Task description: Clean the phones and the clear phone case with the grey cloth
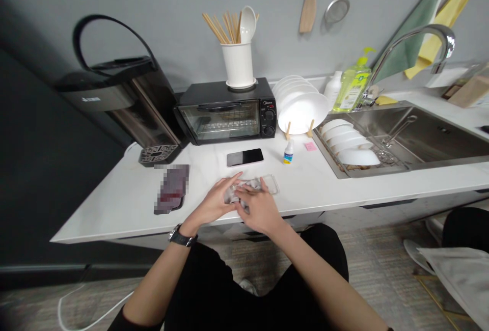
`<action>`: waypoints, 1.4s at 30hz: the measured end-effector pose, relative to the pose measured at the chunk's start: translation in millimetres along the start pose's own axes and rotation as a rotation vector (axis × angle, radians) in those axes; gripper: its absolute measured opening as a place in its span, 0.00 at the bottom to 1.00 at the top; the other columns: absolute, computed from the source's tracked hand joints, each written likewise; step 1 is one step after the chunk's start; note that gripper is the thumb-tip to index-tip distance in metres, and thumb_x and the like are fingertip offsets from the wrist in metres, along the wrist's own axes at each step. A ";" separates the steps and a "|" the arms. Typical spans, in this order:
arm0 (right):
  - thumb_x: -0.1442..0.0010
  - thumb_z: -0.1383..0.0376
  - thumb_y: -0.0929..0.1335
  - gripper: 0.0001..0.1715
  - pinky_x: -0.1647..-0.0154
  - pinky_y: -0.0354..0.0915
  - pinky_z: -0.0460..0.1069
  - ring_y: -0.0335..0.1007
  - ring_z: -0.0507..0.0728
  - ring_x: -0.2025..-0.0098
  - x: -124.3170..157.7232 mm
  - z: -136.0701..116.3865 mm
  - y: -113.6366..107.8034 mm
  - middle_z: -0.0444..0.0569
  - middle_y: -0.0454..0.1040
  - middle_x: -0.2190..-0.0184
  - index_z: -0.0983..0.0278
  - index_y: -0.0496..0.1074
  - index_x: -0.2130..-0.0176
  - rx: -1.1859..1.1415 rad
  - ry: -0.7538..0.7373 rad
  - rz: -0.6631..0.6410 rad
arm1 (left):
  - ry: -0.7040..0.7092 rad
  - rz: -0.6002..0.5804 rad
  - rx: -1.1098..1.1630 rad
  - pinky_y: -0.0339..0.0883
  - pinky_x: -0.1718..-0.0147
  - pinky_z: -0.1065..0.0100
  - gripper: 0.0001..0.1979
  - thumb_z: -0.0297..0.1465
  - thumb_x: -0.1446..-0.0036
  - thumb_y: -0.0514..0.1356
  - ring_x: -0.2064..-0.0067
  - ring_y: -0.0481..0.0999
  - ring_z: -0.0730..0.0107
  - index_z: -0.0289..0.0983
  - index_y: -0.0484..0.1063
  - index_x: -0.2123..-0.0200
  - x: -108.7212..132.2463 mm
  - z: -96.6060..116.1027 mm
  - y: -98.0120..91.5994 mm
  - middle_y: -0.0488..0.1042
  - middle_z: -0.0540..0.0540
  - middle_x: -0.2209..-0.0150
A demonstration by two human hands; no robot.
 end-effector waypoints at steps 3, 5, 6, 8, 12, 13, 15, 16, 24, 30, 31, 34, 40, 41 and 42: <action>0.31 0.63 0.66 0.20 0.23 0.40 0.66 0.72 0.60 0.36 5.6 -13.2 1.4 0.49 0.78 0.41 0.59 0.75 0.42 -0.056 -0.048 -0.036 | 0.011 0.003 0.019 0.59 0.36 0.50 0.48 0.38 0.44 0.72 0.38 0.70 0.50 0.46 0.53 0.26 1.1 0.3 -1.0 0.73 0.41 0.37; 0.30 0.63 0.65 0.18 0.23 0.41 0.67 0.74 0.60 0.38 17.7 -5.6 -7.2 0.46 0.79 0.43 0.56 0.76 0.44 -0.072 -0.043 -0.050 | 0.010 0.005 0.012 0.60 0.36 0.51 0.49 0.37 0.45 0.72 0.38 0.69 0.50 0.46 0.52 0.26 1.8 0.8 -1.2 0.73 0.42 0.37; 0.29 0.63 0.64 0.17 0.24 0.42 0.68 0.75 0.60 0.39 24.8 2.5 -13.8 0.45 0.80 0.44 0.55 0.77 0.45 -0.066 -0.033 -0.049 | 0.008 0.005 0.006 0.59 0.36 0.51 0.49 0.37 0.45 0.72 0.38 0.69 0.50 0.47 0.51 0.26 1.9 1.1 -1.1 0.72 0.42 0.37; 0.29 0.62 0.64 0.17 0.24 0.43 0.69 0.77 0.61 0.41 37.7 24.0 -29.5 0.45 0.80 0.45 0.54 0.77 0.45 -0.019 -0.003 -0.026 | 0.006 -0.004 -0.003 0.58 0.36 0.51 0.50 0.37 0.45 0.72 0.38 0.68 0.50 0.47 0.50 0.26 1.8 2.2 -0.2 0.72 0.43 0.36; 0.27 0.59 0.63 0.18 0.25 0.41 0.71 0.77 0.63 0.42 43.5 56.4 -49.4 0.49 0.81 0.46 0.56 0.77 0.44 0.118 0.055 0.049 | 0.008 -0.021 -0.020 0.55 0.34 0.51 0.49 0.38 0.43 0.72 0.36 0.67 0.51 0.48 0.49 0.25 -0.2 5.0 1.1 0.72 0.44 0.35; 0.27 0.58 0.64 0.18 0.25 0.41 0.71 0.77 0.63 0.42 39.7 57.0 -48.1 0.51 0.80 0.45 0.57 0.76 0.44 0.144 0.059 0.060 | 0.010 -0.024 -0.025 0.54 0.34 0.50 0.48 0.38 0.43 0.71 0.36 0.67 0.50 0.47 0.49 0.25 -0.7 5.5 1.3 0.71 0.43 0.35; 0.28 0.57 0.65 0.20 0.25 0.42 0.71 0.75 0.65 0.40 27.5 47.3 -37.5 0.55 0.79 0.43 0.60 0.76 0.42 0.164 0.050 0.067 | 0.013 -0.028 -0.033 0.54 0.34 0.50 0.48 0.40 0.42 0.71 0.36 0.67 0.49 0.47 0.49 0.25 -1.6 5.5 2.0 0.71 0.43 0.35; 0.29 0.56 0.66 0.21 0.25 0.43 0.71 0.74 0.65 0.38 20.4 37.5 -29.0 0.56 0.78 0.42 0.61 0.75 0.42 0.154 0.033 0.060 | 0.015 -0.028 -0.034 0.55 0.34 0.50 0.48 0.40 0.42 0.71 0.36 0.67 0.49 0.46 0.50 0.25 -1.7 4.8 2.1 0.72 0.42 0.35; 0.28 0.57 0.65 0.18 0.24 0.42 0.67 0.73 0.61 0.38 17.3 -10.3 -1.8 0.50 0.78 0.41 0.57 0.76 0.43 -0.051 -0.070 -0.028 | 0.032 -0.022 0.001 0.59 0.37 0.50 0.49 0.35 0.44 0.71 0.39 0.69 0.49 0.45 0.49 0.25 0.5 1.9 0.8 0.72 0.40 0.38; 0.26 0.58 0.63 0.19 0.25 0.42 0.71 0.76 0.63 0.40 46.1 51.1 -43.2 0.49 0.79 0.43 0.55 0.76 0.42 0.091 0.047 0.042 | 0.023 -0.031 -0.042 0.56 0.35 0.49 0.49 0.40 0.43 0.71 0.37 0.67 0.49 0.48 0.49 0.25 -0.5 5.4 1.5 0.72 0.43 0.36; 0.26 0.58 0.63 0.19 0.25 0.41 0.71 0.76 0.63 0.40 44.9 56.1 -45.7 0.50 0.79 0.43 0.56 0.75 0.41 0.128 0.058 0.060 | 0.025 -0.029 -0.049 0.55 0.35 0.49 0.49 0.41 0.43 0.71 0.36 0.67 0.49 0.48 0.49 0.25 -0.8 5.4 1.7 0.72 0.43 0.36; 0.27 0.55 0.64 0.21 0.25 0.43 0.71 0.74 0.65 0.39 30.1 49.8 -36.9 0.54 0.78 0.42 0.59 0.75 0.41 0.186 0.070 0.096 | 0.033 -0.018 -0.066 0.56 0.36 0.49 0.48 0.43 0.42 0.70 0.36 0.67 0.48 0.48 0.49 0.25 -1.3 4.6 2.2 0.71 0.43 0.36; 0.30 0.56 0.66 0.21 0.25 0.47 0.65 0.72 0.63 0.37 5.7 -17.6 3.9 0.54 0.77 0.41 0.61 0.75 0.42 0.013 -0.044 0.035 | 0.043 -0.036 -0.051 0.60 0.39 0.51 0.47 0.41 0.42 0.70 0.40 0.68 0.49 0.46 0.51 0.26 0.3 2.4 2.8 0.71 0.41 0.36; 0.29 0.56 0.66 0.20 0.25 0.46 0.65 0.73 0.62 0.37 8.4 -22.2 4.1 0.53 0.77 0.41 0.60 0.75 0.43 -0.013 -0.054 0.025 | 0.039 -0.040 -0.048 0.61 0.39 0.51 0.47 0.40 0.42 0.70 0.40 0.68 0.49 0.46 0.51 0.26 0.6 2.2 2.6 0.71 0.41 0.37; 0.29 0.56 0.65 0.19 0.24 0.45 0.65 0.73 0.62 0.38 13.0 -22.3 2.0 0.51 0.78 0.42 0.59 0.76 0.43 -0.031 -0.054 0.017 | 0.035 -0.039 -0.047 0.61 0.39 0.51 0.47 0.39 0.42 0.70 0.40 0.68 0.49 0.47 0.50 0.26 0.9 2.4 2.0 0.71 0.41 0.37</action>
Point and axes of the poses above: each hand's wrist, its own x-axis away from the middle knuckle, its own y-axis out of the palm, z = x × y, the point moved 9 cm from there along -x, towards the middle knuckle
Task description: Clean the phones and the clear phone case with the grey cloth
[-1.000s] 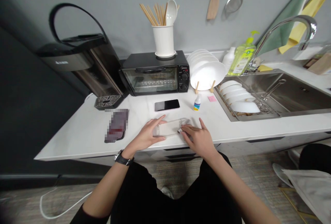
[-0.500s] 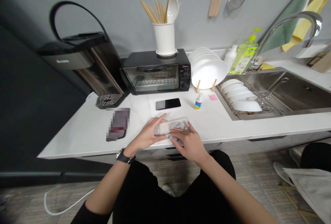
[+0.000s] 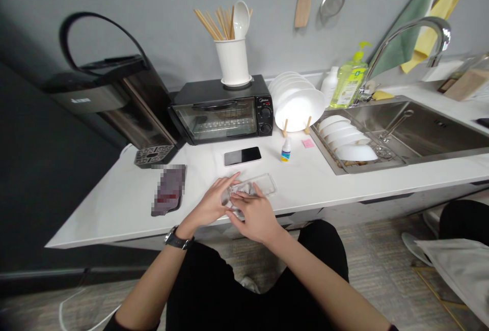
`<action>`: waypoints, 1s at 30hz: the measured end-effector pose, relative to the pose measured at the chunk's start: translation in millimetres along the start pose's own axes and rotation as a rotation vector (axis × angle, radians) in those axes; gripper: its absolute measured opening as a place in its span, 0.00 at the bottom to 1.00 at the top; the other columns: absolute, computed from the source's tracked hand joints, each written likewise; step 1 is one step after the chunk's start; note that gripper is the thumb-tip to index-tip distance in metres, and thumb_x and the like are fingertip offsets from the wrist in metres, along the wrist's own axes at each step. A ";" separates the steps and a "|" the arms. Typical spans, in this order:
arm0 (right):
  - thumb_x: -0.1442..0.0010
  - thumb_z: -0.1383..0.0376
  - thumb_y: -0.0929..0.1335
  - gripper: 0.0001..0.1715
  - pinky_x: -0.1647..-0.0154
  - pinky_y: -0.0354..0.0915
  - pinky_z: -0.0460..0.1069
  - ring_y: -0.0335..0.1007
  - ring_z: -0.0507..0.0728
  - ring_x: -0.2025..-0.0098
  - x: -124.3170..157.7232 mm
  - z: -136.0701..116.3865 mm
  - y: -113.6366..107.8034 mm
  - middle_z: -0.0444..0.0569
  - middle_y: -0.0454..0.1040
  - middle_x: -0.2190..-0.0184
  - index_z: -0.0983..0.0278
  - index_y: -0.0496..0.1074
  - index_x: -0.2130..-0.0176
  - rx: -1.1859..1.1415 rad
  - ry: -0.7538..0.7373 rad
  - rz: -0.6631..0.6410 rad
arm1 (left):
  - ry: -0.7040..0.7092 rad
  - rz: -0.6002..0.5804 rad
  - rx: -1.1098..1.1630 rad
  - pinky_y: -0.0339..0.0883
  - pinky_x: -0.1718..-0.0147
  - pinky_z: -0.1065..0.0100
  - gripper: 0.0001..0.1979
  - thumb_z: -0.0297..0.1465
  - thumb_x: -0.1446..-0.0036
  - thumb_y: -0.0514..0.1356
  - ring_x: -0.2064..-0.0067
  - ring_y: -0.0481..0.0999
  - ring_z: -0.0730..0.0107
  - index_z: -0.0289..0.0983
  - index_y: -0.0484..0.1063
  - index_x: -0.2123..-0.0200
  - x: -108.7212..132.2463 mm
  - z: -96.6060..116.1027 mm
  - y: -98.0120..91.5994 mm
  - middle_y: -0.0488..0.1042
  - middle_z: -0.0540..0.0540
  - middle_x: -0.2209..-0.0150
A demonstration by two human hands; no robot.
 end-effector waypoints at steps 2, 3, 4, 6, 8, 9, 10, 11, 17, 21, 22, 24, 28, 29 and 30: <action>0.28 0.57 0.65 0.17 0.24 0.45 0.66 0.75 0.61 0.39 13.0 11.1 -10.8 0.48 0.79 0.43 0.56 0.77 0.44 -0.009 0.022 -0.006 | -0.004 0.005 -0.008 0.60 0.38 0.51 0.48 0.40 0.42 0.70 0.39 0.68 0.49 0.47 0.50 0.25 0.1 1.4 -1.0 0.72 0.42 0.38; 0.27 0.57 0.64 0.17 0.25 0.45 0.67 0.75 0.61 0.40 20.1 21.1 -18.5 0.47 0.80 0.44 0.55 0.77 0.45 0.001 0.039 -0.002 | -0.005 0.007 -0.013 0.59 0.38 0.51 0.48 0.40 0.43 0.70 0.39 0.67 0.49 0.48 0.49 0.25 0.0 2.4 -1.0 0.72 0.42 0.38; 0.27 0.57 0.64 0.17 0.25 0.46 0.67 0.76 0.61 0.40 26.7 32.6 -27.0 0.47 0.80 0.44 0.55 0.77 0.45 0.022 0.058 0.009 | -0.008 0.009 -0.017 0.59 0.37 0.50 0.49 0.41 0.43 0.71 0.39 0.67 0.49 0.48 0.49 0.25 -0.3 3.2 -1.1 0.72 0.42 0.38; 0.27 0.58 0.64 0.17 0.25 0.45 0.68 0.76 0.62 0.41 35.4 55.5 -43.1 0.48 0.80 0.44 0.55 0.77 0.44 0.090 0.095 0.040 | -0.016 0.011 -0.026 0.57 0.36 0.50 0.49 0.42 0.43 0.71 0.38 0.67 0.49 0.48 0.49 0.25 -1.0 4.3 -0.5 0.72 0.43 0.38; 0.26 0.57 0.64 0.18 0.25 0.44 0.70 0.77 0.63 0.41 35.4 71.1 -52.4 0.50 0.80 0.44 0.56 0.76 0.43 0.165 0.129 0.068 | -0.021 0.010 -0.035 0.56 0.35 0.49 0.49 0.43 0.43 0.71 0.37 0.67 0.49 0.48 0.49 0.25 -1.8 5.0 0.5 0.72 0.43 0.38; 0.27 0.56 0.64 0.19 0.25 0.44 0.70 0.76 0.64 0.41 31.9 74.1 -52.9 0.52 0.80 0.44 0.57 0.76 0.43 0.194 0.140 0.074 | -0.023 0.009 -0.039 0.56 0.35 0.49 0.49 0.43 0.43 0.71 0.37 0.67 0.49 0.49 0.49 0.25 -2.1 5.0 1.0 0.72 0.43 0.38; 0.27 0.54 0.65 0.20 0.25 0.44 0.71 0.76 0.65 0.41 26.5 73.5 -50.5 0.54 0.79 0.44 0.58 0.76 0.43 0.213 0.144 0.075 | -0.025 0.006 -0.040 0.55 0.35 0.49 0.49 0.43 0.43 0.71 0.37 0.67 0.49 0.49 0.49 0.25 -2.4 4.9 1.5 0.72 0.43 0.37; 0.28 0.52 0.65 0.22 0.26 0.45 0.71 0.75 0.66 0.40 19.7 69.4 -45.7 0.56 0.79 0.43 0.60 0.75 0.43 0.220 0.142 0.074 | -0.025 0.004 -0.040 0.55 0.35 0.49 0.49 0.43 0.43 0.71 0.37 0.67 0.49 0.49 0.49 0.25 -2.7 4.6 1.7 0.72 0.43 0.37; 0.32 0.46 0.69 0.28 0.25 0.45 0.67 0.72 0.65 0.37 -8.6 9.4 -3.0 0.58 0.77 0.41 0.62 0.75 0.43 0.048 0.027 0.009 | -0.034 0.006 -0.017 0.60 0.38 0.51 0.49 0.42 0.42 0.70 0.39 0.68 0.50 0.47 0.49 0.25 -1.0 -1.0 -0.2 0.72 0.41 0.38; 0.30 0.50 0.68 0.22 0.24 0.44 0.65 0.73 0.62 0.38 8.6 8.3 -7.8 0.49 0.78 0.41 0.57 0.75 0.43 -0.040 0.031 -0.023 | -0.029 0.009 -0.004 0.60 0.38 0.51 0.51 0.41 0.44 0.72 0.39 0.67 0.50 0.47 0.48 0.25 0.8 -0.5 -0.8 0.71 0.42 0.39; 0.29 0.51 0.67 0.20 0.24 0.44 0.66 0.73 0.61 0.38 15.1 16.1 -13.7 0.47 0.78 0.42 0.55 0.75 0.43 -0.041 0.046 -0.026 | -0.026 0.009 -0.007 0.60 0.38 0.51 0.51 0.41 0.44 0.72 0.39 0.67 0.49 0.48 0.48 0.25 0.8 0.4 -0.7 0.72 0.42 0.39; 0.28 0.53 0.66 0.18 0.24 0.45 0.67 0.74 0.61 0.39 26.9 36.5 -28.5 0.46 0.79 0.43 0.54 0.76 0.44 -0.016 0.078 -0.017 | -0.026 0.013 -0.014 0.59 0.37 0.51 0.50 0.42 0.44 0.72 0.39 0.67 0.50 0.48 0.48 0.25 0.5 2.0 -0.6 0.72 0.43 0.39; 0.27 0.56 0.65 0.17 0.25 0.43 0.70 0.76 0.63 0.40 34.4 71.8 -51.6 0.50 0.80 0.44 0.57 0.77 0.45 0.121 0.145 0.053 | -0.029 0.016 -0.025 0.56 0.35 0.50 0.51 0.41 0.44 0.72 0.38 0.67 0.50 0.49 0.47 0.25 -1.0 3.9 0.3 0.72 0.43 0.38; 0.27 0.56 0.65 0.18 0.25 0.42 0.71 0.76 0.64 0.41 31.8 74.4 -52.1 0.52 0.80 0.44 0.58 0.76 0.44 0.157 0.157 0.073 | -0.028 0.016 -0.028 0.56 0.35 0.49 0.51 0.41 0.44 0.72 0.38 0.67 0.50 0.48 0.47 0.25 -1.3 4.0 0.6 0.72 0.43 0.38; 0.28 0.55 0.66 0.19 0.25 0.43 0.71 0.76 0.65 0.40 27.5 73.4 -49.8 0.54 0.80 0.44 0.60 0.76 0.44 0.182 0.163 0.090 | -0.025 0.018 -0.029 0.56 0.35 0.49 0.51 0.41 0.43 0.72 0.38 0.67 0.49 0.48 0.47 0.25 -1.6 3.9 0.7 0.72 0.43 0.38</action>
Point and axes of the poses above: each hand's wrist, its own x-axis away from the middle knuckle, its own y-axis out of the palm, z = x × y, the point moved 9 cm from there along -x, towards the middle knuckle
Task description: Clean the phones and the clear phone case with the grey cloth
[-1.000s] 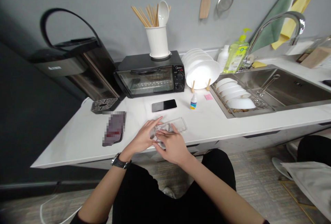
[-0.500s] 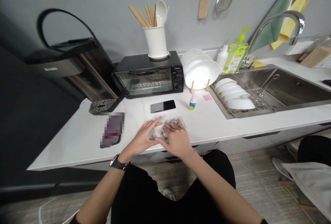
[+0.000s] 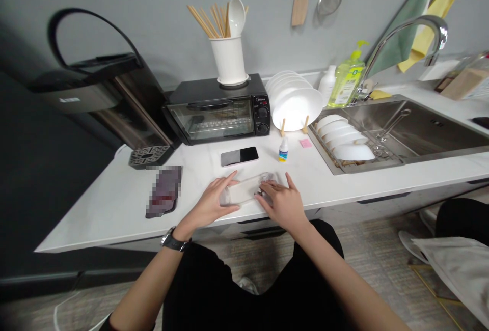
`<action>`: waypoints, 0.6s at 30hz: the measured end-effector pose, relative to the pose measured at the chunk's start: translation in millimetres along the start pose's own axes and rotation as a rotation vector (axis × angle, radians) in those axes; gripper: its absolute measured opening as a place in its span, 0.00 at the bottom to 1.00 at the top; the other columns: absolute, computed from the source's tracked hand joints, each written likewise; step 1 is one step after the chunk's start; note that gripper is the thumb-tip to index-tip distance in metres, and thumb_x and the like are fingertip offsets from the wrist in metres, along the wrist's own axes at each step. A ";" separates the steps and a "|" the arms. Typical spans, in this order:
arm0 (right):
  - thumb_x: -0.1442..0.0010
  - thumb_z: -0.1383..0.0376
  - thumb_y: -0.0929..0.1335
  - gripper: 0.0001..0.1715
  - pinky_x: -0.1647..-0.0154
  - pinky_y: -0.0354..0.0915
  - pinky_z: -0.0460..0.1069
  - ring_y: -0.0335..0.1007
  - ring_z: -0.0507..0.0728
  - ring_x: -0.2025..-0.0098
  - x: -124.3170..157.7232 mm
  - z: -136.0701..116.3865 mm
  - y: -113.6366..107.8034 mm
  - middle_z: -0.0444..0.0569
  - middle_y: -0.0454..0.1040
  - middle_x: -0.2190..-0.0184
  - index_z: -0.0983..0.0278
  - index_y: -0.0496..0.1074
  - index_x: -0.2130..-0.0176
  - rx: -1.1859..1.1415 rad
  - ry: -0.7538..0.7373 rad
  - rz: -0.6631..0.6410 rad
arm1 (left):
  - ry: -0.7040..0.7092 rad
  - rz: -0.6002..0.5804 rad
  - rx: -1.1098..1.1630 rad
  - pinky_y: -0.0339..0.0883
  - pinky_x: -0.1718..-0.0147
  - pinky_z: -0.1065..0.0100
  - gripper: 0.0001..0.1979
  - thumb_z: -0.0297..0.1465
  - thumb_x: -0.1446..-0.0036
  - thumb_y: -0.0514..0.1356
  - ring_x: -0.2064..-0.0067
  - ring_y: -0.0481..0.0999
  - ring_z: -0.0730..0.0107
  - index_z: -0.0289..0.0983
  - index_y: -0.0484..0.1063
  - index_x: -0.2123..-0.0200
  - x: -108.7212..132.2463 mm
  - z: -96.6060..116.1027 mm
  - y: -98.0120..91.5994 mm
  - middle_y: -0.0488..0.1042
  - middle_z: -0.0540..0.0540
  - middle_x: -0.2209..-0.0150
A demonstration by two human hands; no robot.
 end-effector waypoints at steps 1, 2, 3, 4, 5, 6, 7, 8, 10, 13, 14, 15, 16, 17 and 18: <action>0.29 0.54 0.67 0.21 0.26 0.43 0.71 0.75 0.66 0.40 -4.2 -6.4 4.4 0.55 0.79 0.44 0.62 0.76 0.44 0.010 -0.002 0.015 | 0.005 0.004 0.002 0.56 0.35 0.49 0.51 0.41 0.43 0.71 0.37 0.67 0.49 0.48 0.46 0.25 -0.2 -0.2 -0.2 0.72 0.42 0.38; 0.29 0.53 0.68 0.22 0.26 0.44 0.71 0.74 0.66 0.39 -8.4 -16.3 10.6 0.56 0.79 0.43 0.63 0.75 0.43 0.005 -0.011 0.022 | 0.013 0.006 0.006 0.56 0.35 0.49 0.51 0.41 0.43 0.71 0.37 0.67 0.49 0.47 0.46 0.25 -0.2 -0.5 -0.3 0.72 0.42 0.38; 0.30 0.52 0.68 0.23 0.26 0.45 0.70 0.73 0.66 0.38 -12.3 -28.9 17.6 0.57 0.79 0.43 0.64 0.75 0.43 -0.013 -0.027 0.024 | 0.023 0.006 0.013 0.57 0.35 0.50 0.51 0.41 0.43 0.71 0.38 0.68 0.50 0.47 0.46 0.25 -0.2 -0.9 -0.3 0.72 0.42 0.37; 0.31 0.52 0.68 0.24 0.26 0.46 0.69 0.72 0.66 0.37 -15.4 -43.0 24.8 0.57 0.78 0.43 0.64 0.75 0.44 -0.042 -0.050 0.018 | 0.031 0.003 0.022 0.57 0.36 0.50 0.51 0.41 0.43 0.71 0.38 0.68 0.49 0.46 0.46 0.25 0.0 -1.6 -0.1 0.72 0.41 0.37; 0.31 0.52 0.69 0.24 0.25 0.46 0.68 0.72 0.65 0.37 -17.4 -57.1 31.4 0.57 0.78 0.42 0.63 0.75 0.44 -0.076 -0.075 0.005 | 0.032 0.000 0.032 0.58 0.36 0.50 0.52 0.40 0.44 0.72 0.39 0.69 0.49 0.46 0.46 0.25 0.3 -2.9 0.0 0.72 0.40 0.38; 0.32 0.51 0.69 0.24 0.25 0.46 0.67 0.72 0.65 0.36 -18.2 -69.6 36.4 0.57 0.78 0.42 0.63 0.75 0.44 -0.108 -0.101 -0.008 | 0.026 -0.004 0.041 0.59 0.37 0.50 0.52 0.39 0.44 0.72 0.39 0.69 0.50 0.46 0.47 0.25 0.7 -4.8 0.2 0.72 0.40 0.38; 0.32 0.51 0.70 0.24 0.25 0.46 0.66 0.72 0.64 0.37 -17.6 -79.3 39.4 0.56 0.78 0.42 0.62 0.76 0.44 -0.136 -0.122 -0.020 | 0.015 -0.005 0.049 0.60 0.37 0.50 0.52 0.37 0.45 0.72 0.40 0.70 0.50 0.45 0.47 0.25 1.2 -6.8 0.2 0.73 0.40 0.39; 0.32 0.52 0.70 0.23 0.24 0.45 0.65 0.72 0.63 0.37 -15.6 -85.1 40.3 0.55 0.78 0.42 0.62 0.76 0.45 -0.157 -0.136 -0.031 | 0.002 -0.003 0.054 0.61 0.38 0.50 0.52 0.35 0.45 0.73 0.40 0.70 0.50 0.45 0.47 0.25 1.7 -8.5 0.0 0.73 0.41 0.39; 0.31 0.53 0.69 0.20 0.24 0.45 0.65 0.74 0.62 0.38 -8.6 -83.7 36.2 0.52 0.79 0.43 0.60 0.76 0.45 -0.179 -0.136 -0.042 | -0.007 0.004 0.056 0.62 0.38 0.50 0.52 0.32 0.46 0.72 0.40 0.69 0.50 0.46 0.47 0.25 2.6 -9.5 -0.6 0.72 0.41 0.39; 0.28 0.55 0.67 0.16 0.24 0.46 0.66 0.76 0.61 0.40 4.7 -55.6 21.8 0.47 0.80 0.45 0.56 0.77 0.46 -0.176 -0.089 -0.038 | 0.005 0.015 0.049 0.61 0.37 0.50 0.52 0.33 0.45 0.72 0.39 0.69 0.51 0.46 0.46 0.25 2.9 -6.5 -1.1 0.72 0.41 0.39; 0.28 0.56 0.66 0.16 0.25 0.46 0.66 0.76 0.61 0.41 8.0 -42.9 16.4 0.47 0.81 0.45 0.56 0.77 0.46 -0.164 -0.066 -0.026 | 0.005 0.018 0.046 0.60 0.37 0.50 0.52 0.35 0.45 0.72 0.39 0.69 0.51 0.46 0.46 0.25 2.6 -5.7 -1.1 0.72 0.42 0.39; 0.27 0.56 0.66 0.16 0.25 0.45 0.67 0.76 0.61 0.41 10.1 -30.4 11.4 0.47 0.80 0.45 0.56 0.77 0.46 -0.146 -0.043 -0.011 | 0.002 0.023 0.043 0.60 0.36 0.50 0.52 0.36 0.45 0.72 0.39 0.69 0.51 0.46 0.46 0.25 2.2 -5.1 -1.3 0.72 0.42 0.40; 0.27 0.57 0.65 0.16 0.25 0.44 0.68 0.77 0.61 0.41 10.6 -19.2 7.4 0.47 0.80 0.45 0.56 0.77 0.46 -0.121 -0.021 0.008 | 0.000 0.027 0.040 0.59 0.36 0.50 0.52 0.37 0.45 0.72 0.38 0.68 0.51 0.47 0.46 0.25 1.6 -4.5 -1.4 0.73 0.42 0.39; 0.26 0.57 0.65 0.16 0.25 0.43 0.68 0.77 0.62 0.41 9.3 -10.5 4.9 0.48 0.80 0.45 0.56 0.77 0.45 -0.089 -0.001 0.029 | -0.001 0.029 0.036 0.59 0.36 0.49 0.52 0.37 0.45 0.72 0.38 0.68 0.50 0.47 0.46 0.25 1.0 -4.0 -1.3 0.73 0.42 0.39; 0.26 0.57 0.65 0.16 0.25 0.43 0.69 0.77 0.62 0.42 6.3 -5.2 4.0 0.49 0.80 0.45 0.57 0.76 0.45 -0.055 0.016 0.051 | -0.001 0.031 0.032 0.58 0.36 0.49 0.52 0.37 0.45 0.73 0.38 0.68 0.50 0.47 0.46 0.25 0.3 -3.6 -1.2 0.73 0.43 0.39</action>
Point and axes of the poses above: each hand's wrist, its own x-axis away from the middle knuckle, its own y-axis out of the palm, z = x × y, the point moved 9 cm from there along -x, towards the middle knuckle
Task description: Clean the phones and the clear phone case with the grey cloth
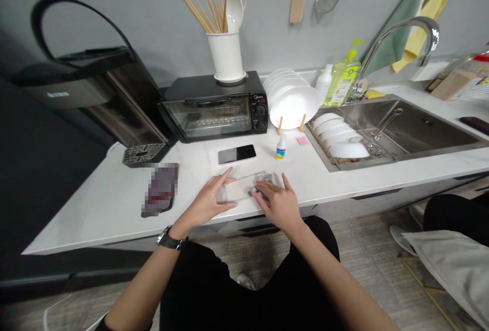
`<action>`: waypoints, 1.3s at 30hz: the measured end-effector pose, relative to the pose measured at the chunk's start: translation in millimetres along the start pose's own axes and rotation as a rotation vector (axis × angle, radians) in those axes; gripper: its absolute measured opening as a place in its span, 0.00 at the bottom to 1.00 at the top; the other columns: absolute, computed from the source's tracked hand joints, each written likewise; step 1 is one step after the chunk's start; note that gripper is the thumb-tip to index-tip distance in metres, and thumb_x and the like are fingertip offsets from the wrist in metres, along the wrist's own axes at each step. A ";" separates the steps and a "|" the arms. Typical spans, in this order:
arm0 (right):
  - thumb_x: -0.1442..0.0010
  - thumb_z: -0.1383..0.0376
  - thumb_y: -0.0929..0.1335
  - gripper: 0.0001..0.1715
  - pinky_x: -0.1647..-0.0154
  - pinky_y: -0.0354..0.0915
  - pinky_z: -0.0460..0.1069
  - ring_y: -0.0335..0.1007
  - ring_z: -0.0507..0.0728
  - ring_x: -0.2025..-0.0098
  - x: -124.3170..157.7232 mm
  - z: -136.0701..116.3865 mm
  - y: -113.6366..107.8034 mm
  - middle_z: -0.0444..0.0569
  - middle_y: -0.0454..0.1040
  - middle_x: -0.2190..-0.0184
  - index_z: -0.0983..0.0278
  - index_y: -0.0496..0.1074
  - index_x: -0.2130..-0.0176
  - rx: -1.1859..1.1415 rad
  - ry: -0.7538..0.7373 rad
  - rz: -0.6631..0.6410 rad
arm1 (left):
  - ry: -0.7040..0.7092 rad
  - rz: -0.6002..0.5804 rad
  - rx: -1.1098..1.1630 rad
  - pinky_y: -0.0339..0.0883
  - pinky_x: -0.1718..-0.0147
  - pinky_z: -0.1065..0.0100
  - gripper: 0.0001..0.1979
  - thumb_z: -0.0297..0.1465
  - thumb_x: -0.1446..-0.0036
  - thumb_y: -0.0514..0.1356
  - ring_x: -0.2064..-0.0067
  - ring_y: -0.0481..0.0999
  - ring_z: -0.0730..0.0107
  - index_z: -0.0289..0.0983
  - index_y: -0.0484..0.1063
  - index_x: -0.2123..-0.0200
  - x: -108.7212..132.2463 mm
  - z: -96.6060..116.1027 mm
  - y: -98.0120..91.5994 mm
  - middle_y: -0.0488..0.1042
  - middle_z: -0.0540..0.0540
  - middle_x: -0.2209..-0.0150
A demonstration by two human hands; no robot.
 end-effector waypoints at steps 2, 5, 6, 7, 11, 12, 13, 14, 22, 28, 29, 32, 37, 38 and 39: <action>0.27 0.56 0.65 0.18 0.25 0.43 0.70 0.76 0.64 0.41 -9.4 -1.9 5.6 0.53 0.80 0.44 0.60 0.76 0.44 0.058 0.011 0.027 | 0.000 0.005 0.000 0.58 0.36 0.49 0.53 0.37 0.45 0.73 0.38 0.68 0.50 0.47 0.46 0.25 -0.8 -0.2 -0.2 0.73 0.42 0.38; 0.30 0.52 0.67 0.23 0.26 0.46 0.69 0.73 0.66 0.37 -23.3 -32.1 27.7 0.59 0.78 0.42 0.64 0.75 0.44 0.048 -0.039 0.005 | 0.008 0.019 0.038 0.60 0.37 0.49 0.52 0.37 0.44 0.72 0.39 0.69 0.50 0.46 0.46 0.25 0.0 -2.1 -1.8 0.73 0.41 0.39; 0.30 0.52 0.68 0.24 0.26 0.46 0.68 0.72 0.66 0.36 -25.6 -45.7 35.5 0.59 0.77 0.42 0.64 0.75 0.43 0.014 -0.070 -0.018 | 0.009 0.022 0.057 0.61 0.37 0.50 0.51 0.36 0.44 0.72 0.39 0.69 0.51 0.46 0.47 0.25 0.7 -3.2 -2.3 0.73 0.40 0.39; 0.31 0.52 0.68 0.24 0.26 0.47 0.68 0.71 0.66 0.36 -26.1 -58.4 41.7 0.59 0.77 0.41 0.64 0.75 0.43 -0.026 -0.099 -0.042 | 0.006 0.023 0.073 0.62 0.38 0.50 0.51 0.35 0.44 0.72 0.39 0.69 0.51 0.46 0.47 0.25 1.5 -4.6 -2.6 0.73 0.40 0.39; 0.30 0.53 0.69 0.21 0.25 0.45 0.66 0.73 0.63 0.38 -13.5 -77.7 41.9 0.52 0.78 0.41 0.59 0.76 0.44 -0.144 -0.133 -0.103 | -0.019 0.031 0.080 0.63 0.38 0.50 0.53 0.29 0.47 0.72 0.40 0.70 0.52 0.47 0.47 0.25 3.9 -8.8 -3.0 0.73 0.40 0.40; 0.30 0.54 0.68 0.19 0.25 0.45 0.67 0.74 0.62 0.38 -8.7 -72.8 36.9 0.51 0.78 0.42 0.58 0.76 0.44 -0.147 -0.121 -0.107 | -0.015 0.034 0.076 0.62 0.38 0.50 0.53 0.29 0.47 0.72 0.39 0.70 0.52 0.47 0.47 0.25 3.9 -8.1 -3.1 0.73 0.41 0.40; 0.29 0.55 0.67 0.18 0.25 0.45 0.67 0.75 0.62 0.39 -4.1 -64.8 30.8 0.49 0.79 0.43 0.56 0.76 0.44 -0.139 -0.104 -0.106 | -0.008 0.036 0.072 0.62 0.37 0.50 0.53 0.30 0.47 0.73 0.39 0.69 0.52 0.47 0.47 0.25 3.9 -6.9 -3.0 0.73 0.41 0.40; 0.28 0.56 0.67 0.17 0.25 0.45 0.67 0.75 0.61 0.40 -0.1 -54.7 24.1 0.48 0.80 0.44 0.56 0.77 0.45 -0.121 -0.085 -0.098 | -0.002 0.037 0.068 0.61 0.37 0.50 0.53 0.32 0.47 0.73 0.39 0.69 0.52 0.47 0.47 0.25 3.6 -5.8 -3.0 0.73 0.41 0.40; 0.28 0.55 0.66 0.19 0.26 0.42 0.72 0.75 0.65 0.40 -9.0 -12.0 8.7 0.55 0.79 0.44 0.61 0.76 0.44 0.116 0.049 0.051 | -0.007 0.038 0.040 0.60 0.36 0.50 0.54 0.36 0.47 0.74 0.39 0.70 0.52 0.49 0.46 0.25 1.3 -4.7 -1.7 0.74 0.43 0.39; 0.31 0.49 0.69 0.25 0.25 0.44 0.68 0.71 0.65 0.36 -21.7 -78.2 46.1 0.57 0.77 0.41 0.63 0.75 0.44 -0.069 -0.095 -0.075 | -0.034 0.031 0.098 0.63 0.38 0.52 0.51 0.31 0.45 0.72 0.39 0.71 0.52 0.46 0.49 0.25 4.1 -13.6 -1.2 0.73 0.40 0.40; 0.31 0.50 0.69 0.24 0.25 0.43 0.68 0.71 0.64 0.36 -19.3 -81.1 45.3 0.55 0.77 0.41 0.61 0.76 0.44 -0.098 -0.104 -0.090 | -0.041 0.033 0.100 0.63 0.38 0.52 0.51 0.30 0.46 0.72 0.39 0.71 0.53 0.46 0.49 0.25 4.4 -14.6 -1.5 0.73 0.40 0.40; 0.29 0.52 0.67 0.19 0.24 0.41 0.69 0.74 0.62 0.38 -6.7 -65.7 31.4 0.49 0.79 0.43 0.56 0.76 0.45 -0.131 -0.072 -0.111 | -0.024 0.029 0.082 0.61 0.37 0.51 0.53 0.32 0.47 0.73 0.38 0.69 0.51 0.47 0.48 0.25 4.1 -11.6 -2.0 0.73 0.41 0.39; 0.26 0.55 0.64 0.18 0.26 0.43 0.71 0.75 0.64 0.40 8.7 -16.1 -0.7 0.51 0.80 0.44 0.56 0.77 0.45 -0.008 0.014 -0.025 | -0.006 0.032 0.057 0.60 0.36 0.49 0.53 0.36 0.46 0.73 0.38 0.69 0.51 0.49 0.47 0.25 2.5 -4.5 -3.6 0.73 0.42 0.39; 0.26 0.55 0.64 0.18 0.25 0.41 0.72 0.75 0.64 0.40 8.2 -11.1 -3.5 0.52 0.80 0.44 0.57 0.77 0.44 0.028 0.023 0.004 | -0.007 0.033 0.055 0.60 0.36 0.49 0.53 0.36 0.46 0.73 0.38 0.70 0.52 0.49 0.47 0.25 2.3 -4.1 -3.9 0.73 0.42 0.39; 0.26 0.55 0.64 0.19 0.25 0.39 0.73 0.76 0.64 0.40 6.3 -9.0 -4.1 0.53 0.79 0.44 0.58 0.76 0.44 0.060 0.031 0.030 | -0.008 0.034 0.053 0.60 0.35 0.50 0.53 0.36 0.46 0.73 0.38 0.70 0.52 0.49 0.47 0.25 2.3 -3.8 -3.9 0.73 0.42 0.39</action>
Point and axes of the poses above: each hand's wrist, its own x-axis away from the middle knuckle, its own y-axis out of the palm, z = x × y, the point moved 9 cm from there along -x, towards the middle knuckle
